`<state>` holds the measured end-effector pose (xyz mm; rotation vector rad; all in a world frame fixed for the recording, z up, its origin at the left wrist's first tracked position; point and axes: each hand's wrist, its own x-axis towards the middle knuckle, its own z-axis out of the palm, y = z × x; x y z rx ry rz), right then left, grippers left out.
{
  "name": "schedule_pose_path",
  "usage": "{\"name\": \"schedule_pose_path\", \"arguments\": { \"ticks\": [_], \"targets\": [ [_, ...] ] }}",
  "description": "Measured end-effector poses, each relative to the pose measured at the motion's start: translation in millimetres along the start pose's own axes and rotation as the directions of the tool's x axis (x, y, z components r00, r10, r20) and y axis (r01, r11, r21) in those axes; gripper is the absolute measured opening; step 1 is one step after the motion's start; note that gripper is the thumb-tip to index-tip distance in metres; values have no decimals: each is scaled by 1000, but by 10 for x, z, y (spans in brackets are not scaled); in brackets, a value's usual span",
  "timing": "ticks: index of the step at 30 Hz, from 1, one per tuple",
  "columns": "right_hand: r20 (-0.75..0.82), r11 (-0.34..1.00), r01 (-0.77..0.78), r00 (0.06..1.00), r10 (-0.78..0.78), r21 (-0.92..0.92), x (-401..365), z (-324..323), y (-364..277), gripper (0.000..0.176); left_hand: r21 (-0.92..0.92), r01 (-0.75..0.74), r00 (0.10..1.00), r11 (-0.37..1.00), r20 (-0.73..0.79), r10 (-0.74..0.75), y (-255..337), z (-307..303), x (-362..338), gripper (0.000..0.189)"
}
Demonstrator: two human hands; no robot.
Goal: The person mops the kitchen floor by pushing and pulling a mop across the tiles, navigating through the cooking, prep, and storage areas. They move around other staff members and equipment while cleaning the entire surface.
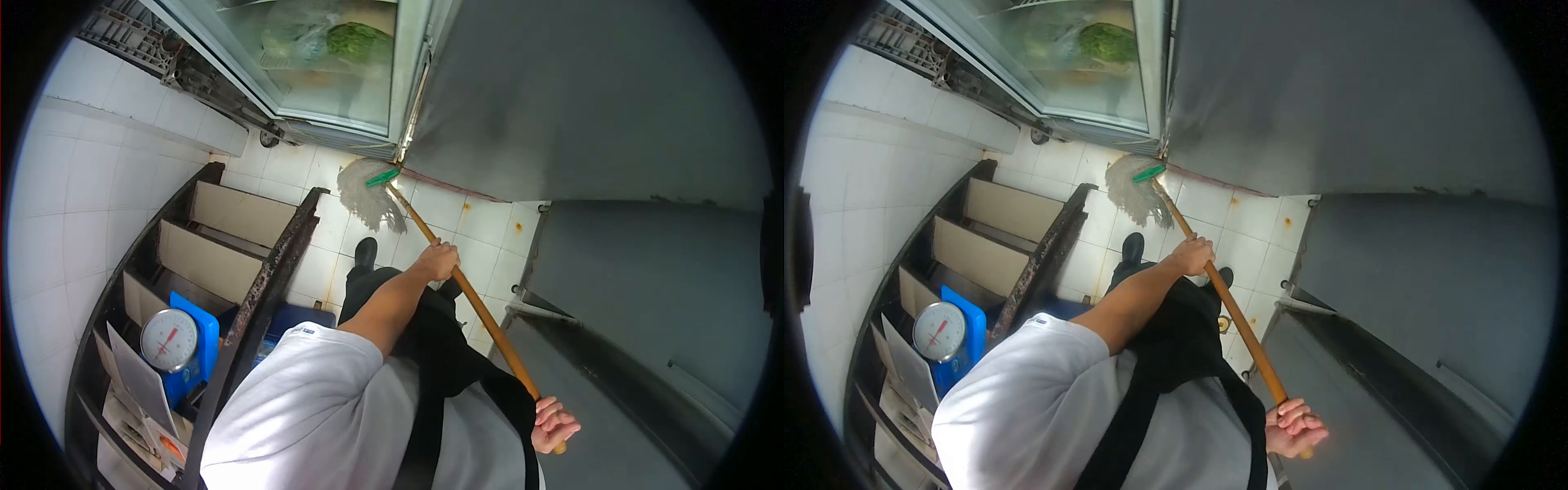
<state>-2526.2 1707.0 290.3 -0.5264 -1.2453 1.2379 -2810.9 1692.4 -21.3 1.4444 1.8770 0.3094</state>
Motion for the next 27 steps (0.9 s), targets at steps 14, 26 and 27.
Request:
{"name": "schedule_pose_path", "arguments": {
  "ticks": [14,26,27],
  "targets": [
    [70,994,-62,996,56,85,-52,1415,756,28,-167,209,879,963,-400,-260,-1336,-603,-559,18],
    [507,913,-303,852,132,272,-95,3243,1694,27,-308,496,647,812,-492,-583,-3104,-1192,-1575,20],
    [538,904,-328,831,139,273,-246,3317,1764,26,-312,514,628,799,-498,-598,-3267,-1171,-1721,14]
  ]
}}
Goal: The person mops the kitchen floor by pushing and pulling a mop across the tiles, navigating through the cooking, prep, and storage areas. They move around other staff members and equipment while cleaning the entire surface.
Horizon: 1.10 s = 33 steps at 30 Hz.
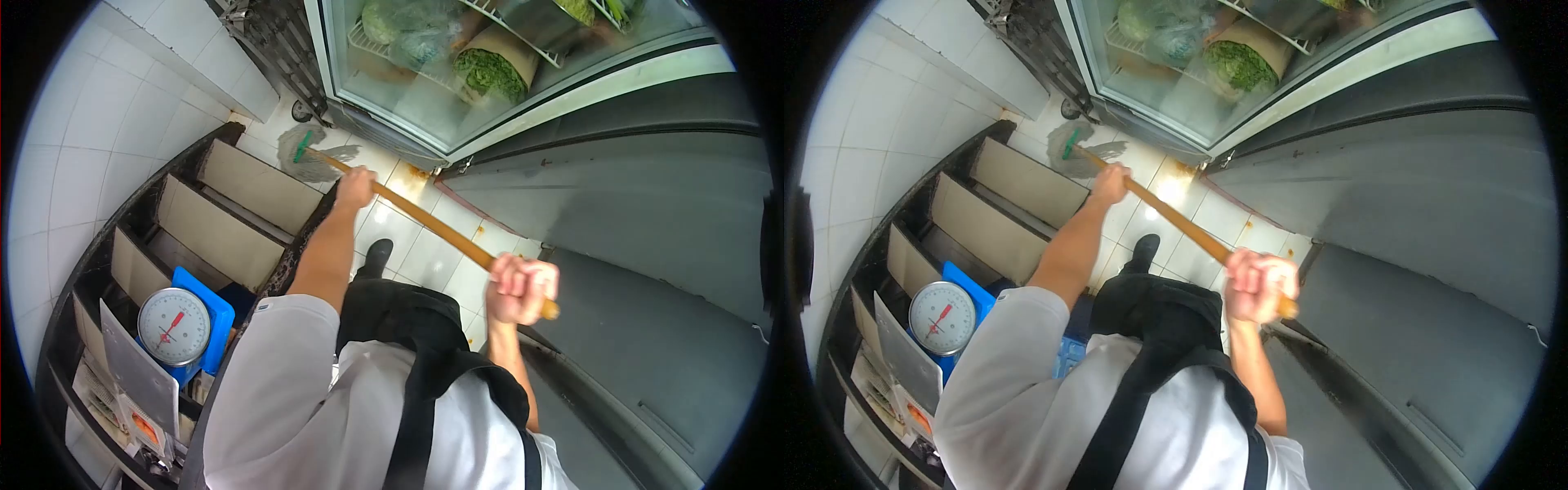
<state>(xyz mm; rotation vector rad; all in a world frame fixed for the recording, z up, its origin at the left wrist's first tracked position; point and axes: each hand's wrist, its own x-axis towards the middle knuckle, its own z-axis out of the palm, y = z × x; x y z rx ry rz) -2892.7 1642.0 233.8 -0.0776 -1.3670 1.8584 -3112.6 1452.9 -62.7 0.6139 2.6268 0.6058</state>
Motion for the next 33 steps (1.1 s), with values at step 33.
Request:
{"name": "schedule_pose_path", "arguments": {
  "ticks": [33],
  "targets": [
    [155,994,-42,986,57,-99,-148,-1613,-2122,14,-176,-394,906,902,92,414,3026,812,-1196,14]
  ]
}}
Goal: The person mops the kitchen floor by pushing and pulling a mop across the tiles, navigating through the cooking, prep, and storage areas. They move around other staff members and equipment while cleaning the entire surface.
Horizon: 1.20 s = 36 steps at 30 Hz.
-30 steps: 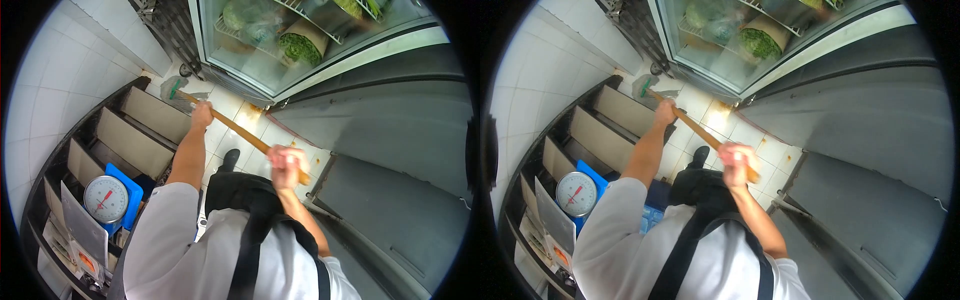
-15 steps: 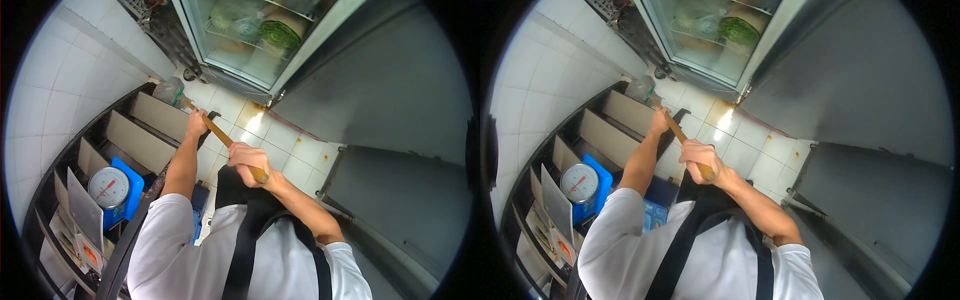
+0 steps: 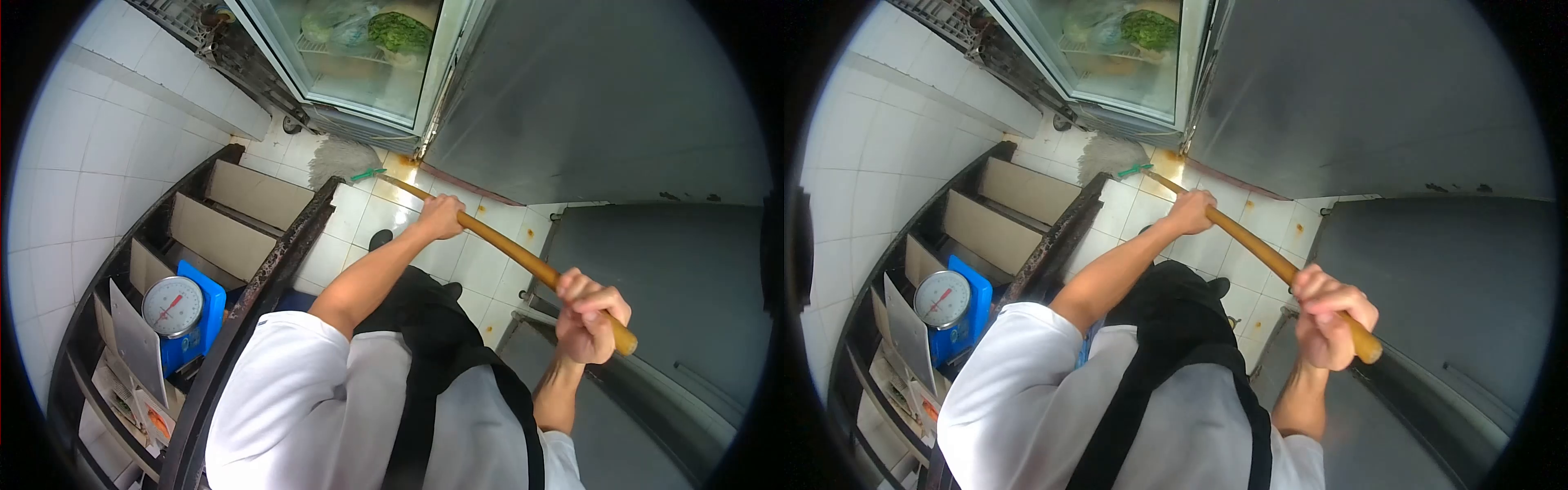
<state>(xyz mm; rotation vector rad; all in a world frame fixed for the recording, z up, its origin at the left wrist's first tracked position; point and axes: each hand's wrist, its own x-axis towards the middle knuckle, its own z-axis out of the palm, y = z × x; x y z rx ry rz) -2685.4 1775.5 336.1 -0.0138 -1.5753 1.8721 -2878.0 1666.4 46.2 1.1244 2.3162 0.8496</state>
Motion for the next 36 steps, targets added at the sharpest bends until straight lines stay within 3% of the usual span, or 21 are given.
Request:
{"name": "schedule_pose_path", "arguments": {
  "ticks": [3,6,9,16,20,21,24,25,26,28,31,34,36],
  "targets": [
    [-83,1000,22,996,-22,-2,-144,-180,71,11,10,-20,980,1000,199,17,5,-135,107,17],
    [-98,999,49,994,-49,4,-156,-158,208,11,3,-92,992,996,92,91,-187,-65,89,17],
    [-58,997,77,995,-76,21,85,89,360,13,-9,-77,987,997,-140,75,-407,-97,119,13],
    [304,987,119,941,-146,108,1308,948,618,11,-264,32,930,964,-345,-125,-746,-1181,241,5],
    [448,988,112,882,-146,103,1797,1470,577,10,-265,57,888,963,-427,-170,-910,-1509,321,2],
    [470,991,102,873,-128,81,1892,1569,518,11,-260,-89,810,962,-581,-82,-938,-1505,351,14],
    [461,990,135,877,-136,35,1980,1806,223,13,-261,-269,608,927,-793,-47,-1012,-1599,420,31],
    [404,989,147,903,-146,28,1972,1835,47,14,-332,-220,539,917,-825,-170,-1033,-1654,385,42],
    [342,987,157,927,-154,20,1952,1848,-146,16,-334,-173,498,927,-841,-210,-1152,-1604,376,41],
    [246,989,147,958,-150,31,1920,1865,-471,21,-314,-86,539,946,-813,-221,-1435,-1425,409,42],
    [120,989,142,982,-146,46,1899,1856,-899,28,-307,-95,537,947,-817,-211,-1294,-1659,316,40],
    [91,973,206,972,-216,102,1825,1804,-1265,32,-253,-139,462,957,-872,-164,-1066,-1962,67,36],
    [125,957,233,958,-257,175,1722,1655,-1501,30,-188,-202,349,961,-931,-109,-974,-2131,-47,35]
  ]
}}
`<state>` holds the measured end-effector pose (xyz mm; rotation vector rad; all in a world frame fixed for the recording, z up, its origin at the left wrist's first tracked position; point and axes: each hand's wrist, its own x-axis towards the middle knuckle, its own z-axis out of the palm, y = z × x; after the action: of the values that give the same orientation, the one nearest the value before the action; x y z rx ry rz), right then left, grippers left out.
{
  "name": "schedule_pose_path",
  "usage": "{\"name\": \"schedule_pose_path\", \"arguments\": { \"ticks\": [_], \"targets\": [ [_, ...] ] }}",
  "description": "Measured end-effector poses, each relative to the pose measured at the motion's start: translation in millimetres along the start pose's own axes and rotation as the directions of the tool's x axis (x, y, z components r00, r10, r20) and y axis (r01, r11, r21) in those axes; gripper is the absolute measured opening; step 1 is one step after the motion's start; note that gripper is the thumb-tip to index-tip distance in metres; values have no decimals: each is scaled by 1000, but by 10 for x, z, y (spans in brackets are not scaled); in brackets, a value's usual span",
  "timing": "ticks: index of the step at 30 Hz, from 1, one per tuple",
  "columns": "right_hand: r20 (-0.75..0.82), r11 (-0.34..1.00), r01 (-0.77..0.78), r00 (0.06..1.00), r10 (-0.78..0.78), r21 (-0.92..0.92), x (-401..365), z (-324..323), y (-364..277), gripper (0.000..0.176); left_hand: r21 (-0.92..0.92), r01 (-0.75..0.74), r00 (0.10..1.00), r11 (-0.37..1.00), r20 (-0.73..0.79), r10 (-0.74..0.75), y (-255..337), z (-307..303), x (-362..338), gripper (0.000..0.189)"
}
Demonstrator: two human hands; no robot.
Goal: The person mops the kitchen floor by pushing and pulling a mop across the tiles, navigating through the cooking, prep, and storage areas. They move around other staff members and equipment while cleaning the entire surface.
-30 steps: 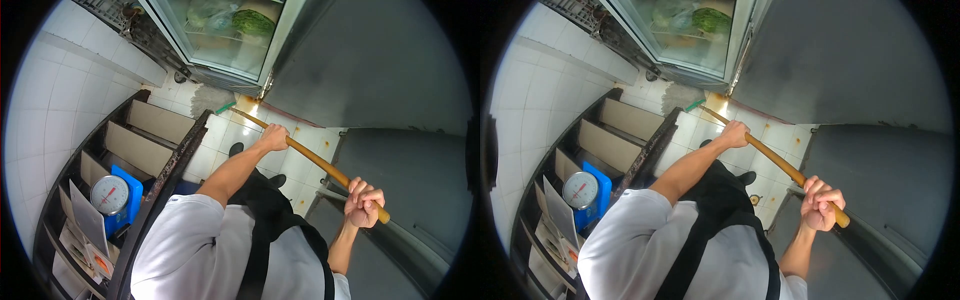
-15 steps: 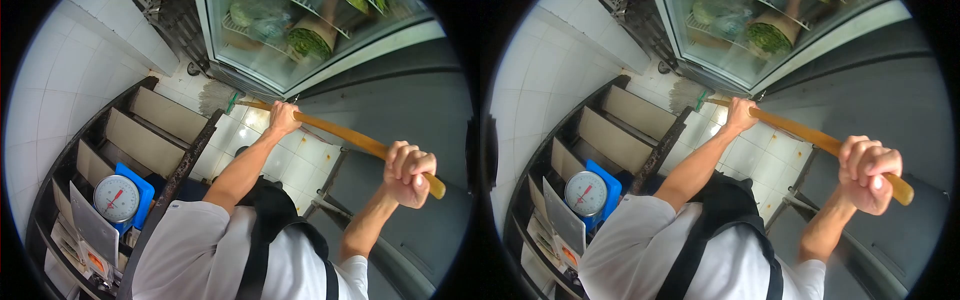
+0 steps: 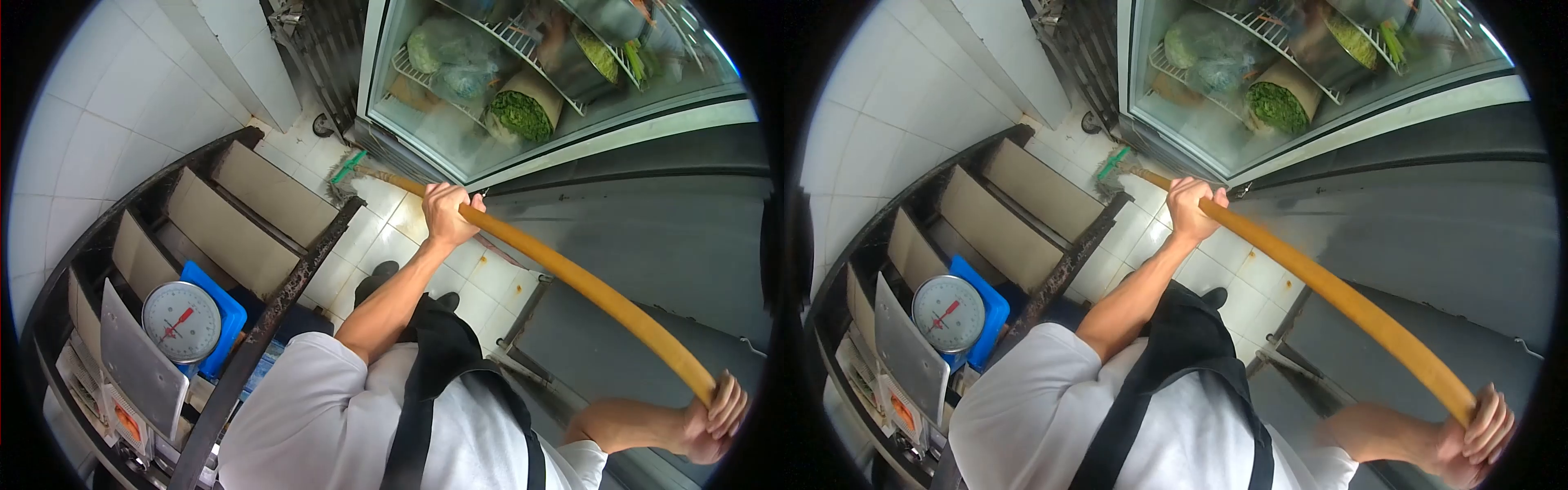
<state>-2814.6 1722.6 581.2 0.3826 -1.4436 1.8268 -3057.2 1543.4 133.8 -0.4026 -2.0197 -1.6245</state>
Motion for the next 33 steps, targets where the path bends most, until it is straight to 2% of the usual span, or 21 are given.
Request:
{"name": "schedule_pose_path", "arguments": {
  "ticks": [3,4,6,9,12,15,16,17,19,21,22,23,24,26,28,29,33],
  "targets": [
    [-73,986,162,984,-164,-24,-222,-130,-323,31,15,-87,992,996,-91,88,157,-290,202,36],
    [65,993,114,991,-116,31,-233,-102,-295,28,20,-110,987,994,-113,111,206,-374,279,36],
    [343,993,-2,939,-37,114,-270,244,-97,35,32,-153,976,988,-153,156,315,-526,402,37],
    [299,953,101,935,-189,286,-421,402,-108,37,53,-225,947,973,-224,231,442,-677,608,38],
    [268,926,180,923,-276,333,-554,425,-90,38,77,-261,931,962,-244,272,452,-802,773,38],
    [273,948,121,940,-205,295,-776,430,74,39,132,-277,929,952,-216,300,177,-923,865,37],
    [263,943,130,940,-216,308,-864,531,325,38,159,-273,933,949,-198,301,-12,-954,854,36],
    [173,928,44,978,-116,370,-1053,440,391,32,186,-269,936,945,-180,302,-231,-989,827,35],
    [130,990,-84,989,69,113,-1455,339,822,29,275,-175,981,945,-36,192,-860,-1065,630,24],
    [147,971,-204,964,221,-122,-1834,399,1396,25,469,-32,998,883,70,-1,-1308,-1178,292,12],
    [66,977,-211,975,210,11,-2118,385,1808,28,563,24,988,826,111,-104,-1520,-1232,106,9],
    [96,953,-299,951,293,44,-2279,440,2088,29,657,106,913,746,233,-335,-1757,-1288,-90,16],
    [99,957,-290,953,285,31,-2492,448,2375,25,754,148,772,640,316,-551,-1972,-1346,-280,25],
    [194,935,-340,915,354,-105,-2703,473,2619,25,841,105,539,530,399,-742,-2255,-1432,-607,33],
    [287,929,-341,884,369,-145,-2679,491,2608,25,840,142,449,523,416,-790,-2190,-1461,-816,34],
    [261,928,-350,891,372,-129,-2635,459,2594,25,839,164,405,518,422,-811,-2109,-1428,-822,34],
    [205,922,-375,899,386,-91,-2504,338,2509,26,831,149,398,537,447,-802,-1831,-1370,-753,30]
  ]
}}
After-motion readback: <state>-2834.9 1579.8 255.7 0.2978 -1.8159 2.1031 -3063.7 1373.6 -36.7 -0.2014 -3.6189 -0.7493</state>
